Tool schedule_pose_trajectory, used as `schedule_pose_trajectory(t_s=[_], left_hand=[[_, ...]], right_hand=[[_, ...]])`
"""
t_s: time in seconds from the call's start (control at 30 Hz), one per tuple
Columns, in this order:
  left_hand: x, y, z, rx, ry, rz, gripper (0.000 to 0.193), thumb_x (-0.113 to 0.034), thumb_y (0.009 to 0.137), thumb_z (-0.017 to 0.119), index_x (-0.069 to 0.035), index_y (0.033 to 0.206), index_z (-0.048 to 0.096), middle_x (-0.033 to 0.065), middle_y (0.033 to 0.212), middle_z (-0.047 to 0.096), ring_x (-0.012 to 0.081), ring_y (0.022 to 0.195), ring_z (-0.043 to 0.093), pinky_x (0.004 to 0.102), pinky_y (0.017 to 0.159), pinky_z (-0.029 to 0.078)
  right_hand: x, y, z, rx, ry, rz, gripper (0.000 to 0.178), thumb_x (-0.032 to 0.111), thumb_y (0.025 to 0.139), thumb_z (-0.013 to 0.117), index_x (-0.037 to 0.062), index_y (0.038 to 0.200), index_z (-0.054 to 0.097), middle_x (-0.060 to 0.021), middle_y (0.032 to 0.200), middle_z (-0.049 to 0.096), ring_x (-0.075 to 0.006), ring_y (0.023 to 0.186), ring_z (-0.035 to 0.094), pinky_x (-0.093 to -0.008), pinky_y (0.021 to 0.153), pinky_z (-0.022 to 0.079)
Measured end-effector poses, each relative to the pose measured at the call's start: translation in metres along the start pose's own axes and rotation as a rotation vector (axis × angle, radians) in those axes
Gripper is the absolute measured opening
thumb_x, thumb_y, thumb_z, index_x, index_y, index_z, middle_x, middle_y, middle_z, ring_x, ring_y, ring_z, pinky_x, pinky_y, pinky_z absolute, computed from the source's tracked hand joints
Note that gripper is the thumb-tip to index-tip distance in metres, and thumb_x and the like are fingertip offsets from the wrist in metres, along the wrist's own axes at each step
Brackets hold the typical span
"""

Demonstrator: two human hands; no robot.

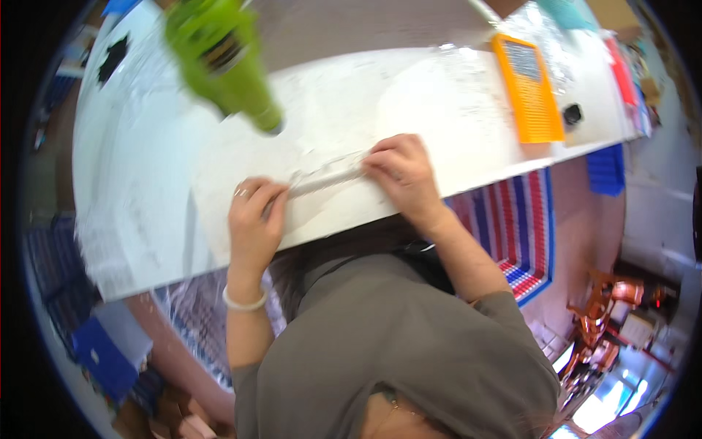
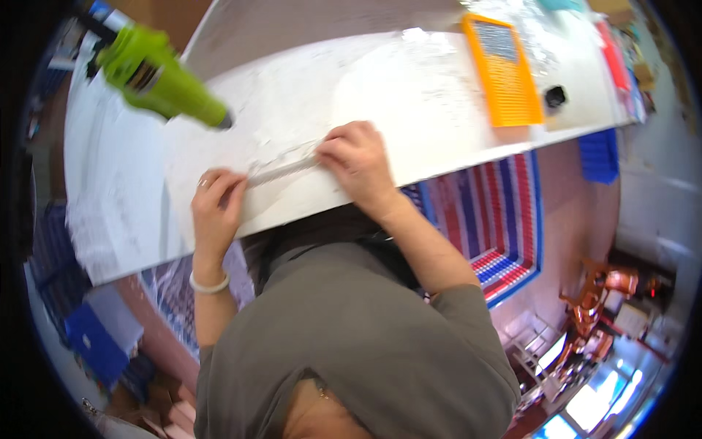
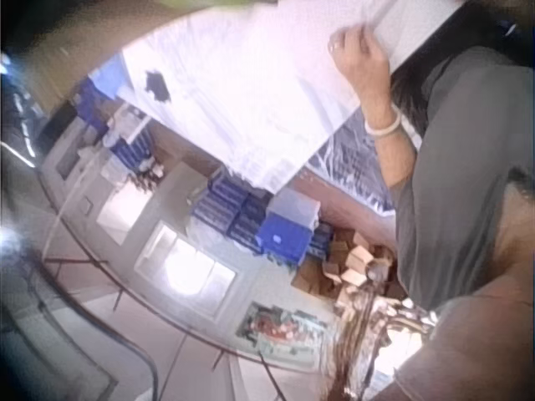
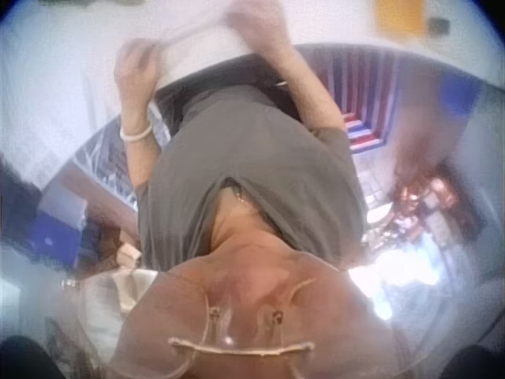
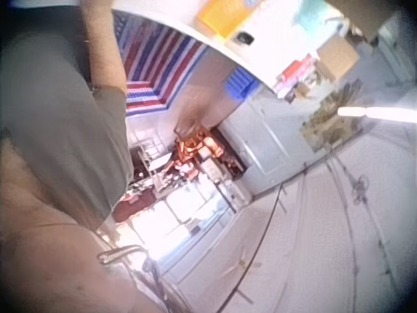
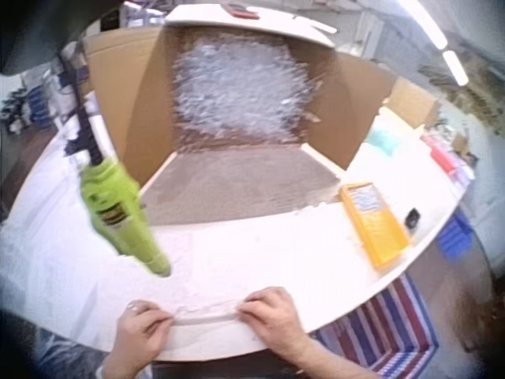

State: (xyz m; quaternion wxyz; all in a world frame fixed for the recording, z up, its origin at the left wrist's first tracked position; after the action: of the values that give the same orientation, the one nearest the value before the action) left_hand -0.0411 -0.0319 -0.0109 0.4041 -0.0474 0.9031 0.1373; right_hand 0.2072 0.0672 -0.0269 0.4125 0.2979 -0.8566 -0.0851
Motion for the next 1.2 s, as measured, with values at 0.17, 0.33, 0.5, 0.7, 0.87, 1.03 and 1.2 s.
schedule_pose_trajectory(t_s=[0.17,0.33,0.5,0.7,0.87,1.03,1.2], left_hand=[[-0.006,-0.005,-0.006,0.018,-0.076,-0.064,0.014,0.004,0.087,0.071,0.001,0.1,0.074,0.0141,0.096,0.067,0.0275,0.088,0.067,0.0371,0.079,0.055],[-0.003,-0.007,-0.016,-0.083,-0.138,-0.105,0.018,0.003,0.09,0.071,0.001,0.108,0.073,0.0105,0.096,0.069,0.0199,0.084,0.064,0.0313,0.078,0.052],[-0.001,-0.014,-0.027,-0.17,-0.185,-0.121,0.017,0.003,0.089,0.072,0.001,0.106,0.074,0.0099,0.094,0.069,0.0181,0.083,0.063,0.0297,0.078,0.051],[-0.028,-0.011,-0.024,-0.116,-0.149,0.053,0.015,0.004,0.088,0.075,0.001,0.102,0.075,0.012,0.094,0.071,0.0216,0.084,0.066,0.031,0.076,0.053],[-0.044,-0.007,-0.02,-0.086,-0.174,0.125,0.014,0.005,0.086,0.077,0.0,0.1,0.075,0.0125,0.093,0.072,0.0245,0.085,0.068,0.0324,0.077,0.054],[-0.051,-0.002,-0.008,-0.021,-0.266,0.113,0.014,0.006,0.086,0.076,0.001,0.099,0.075,0.0126,0.093,0.072,0.0246,0.085,0.069,0.032,0.078,0.054],[-0.059,0.0,-0.004,0.002,-0.272,0.127,0.012,0.005,0.088,0.076,0.001,0.099,0.075,0.0126,0.095,0.074,0.0229,0.085,0.069,0.0309,0.079,0.054]], right_hand=[[0.001,-0.002,-0.004,0.009,0.009,-0.035,0.018,0.006,0.081,0.082,0.0062,0.097,0.075,-0.0073,0.104,0.069,-0.0276,0.104,0.061,-0.0382,0.093,0.05],[-0.022,0.006,-0.039,-0.123,0.145,0.196,0.025,0.006,0.084,0.081,0.005,0.108,0.074,-0.0116,0.116,0.068,-0.0313,0.116,0.06,-0.0403,0.1,0.05],[-0.064,0.026,-0.078,-0.284,-0.587,0.132,0.035,0.013,0.082,0.082,0.0034,0.113,0.069,-0.0144,0.117,0.067,-0.0341,0.115,0.061,-0.0404,0.097,0.051],[-0.098,0.022,-0.088,-0.241,-0.592,0.083,0.034,0.007,0.088,0.074,0.0024,0.121,0.068,-0.0174,0.113,0.072,-0.0337,0.107,0.068,-0.0394,0.092,0.055],[-0.095,0.018,-0.11,-0.48,-0.368,0.175,0.024,0.003,0.099,0.065,-0.0021,0.122,0.066,-0.0187,0.113,0.074,-0.0302,0.097,0.074,-0.0346,0.087,0.059],[-0.062,0.013,-0.113,-0.507,0.714,0.547,0.025,0.006,0.105,0.059,-0.0074,0.127,0.059,-0.0184,0.113,0.073,-0.0249,0.101,0.075,-0.0326,0.087,0.062],[-0.027,0.013,-0.096,-0.308,0.94,0.667,0.026,0.006,0.105,0.06,-0.0067,0.128,0.058,-0.0195,0.111,0.073,-0.0268,0.103,0.075,-0.0336,0.088,0.064]])
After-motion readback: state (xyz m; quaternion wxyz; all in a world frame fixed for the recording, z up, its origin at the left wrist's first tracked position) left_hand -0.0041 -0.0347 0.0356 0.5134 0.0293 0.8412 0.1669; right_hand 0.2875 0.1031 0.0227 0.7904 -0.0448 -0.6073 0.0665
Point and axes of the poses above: each hand's wrist, its own y-axis towards the middle knuckle, its own z-axis out of the palm, x = y × z, the point moved 2 cm from there along y, towards the middle knuckle
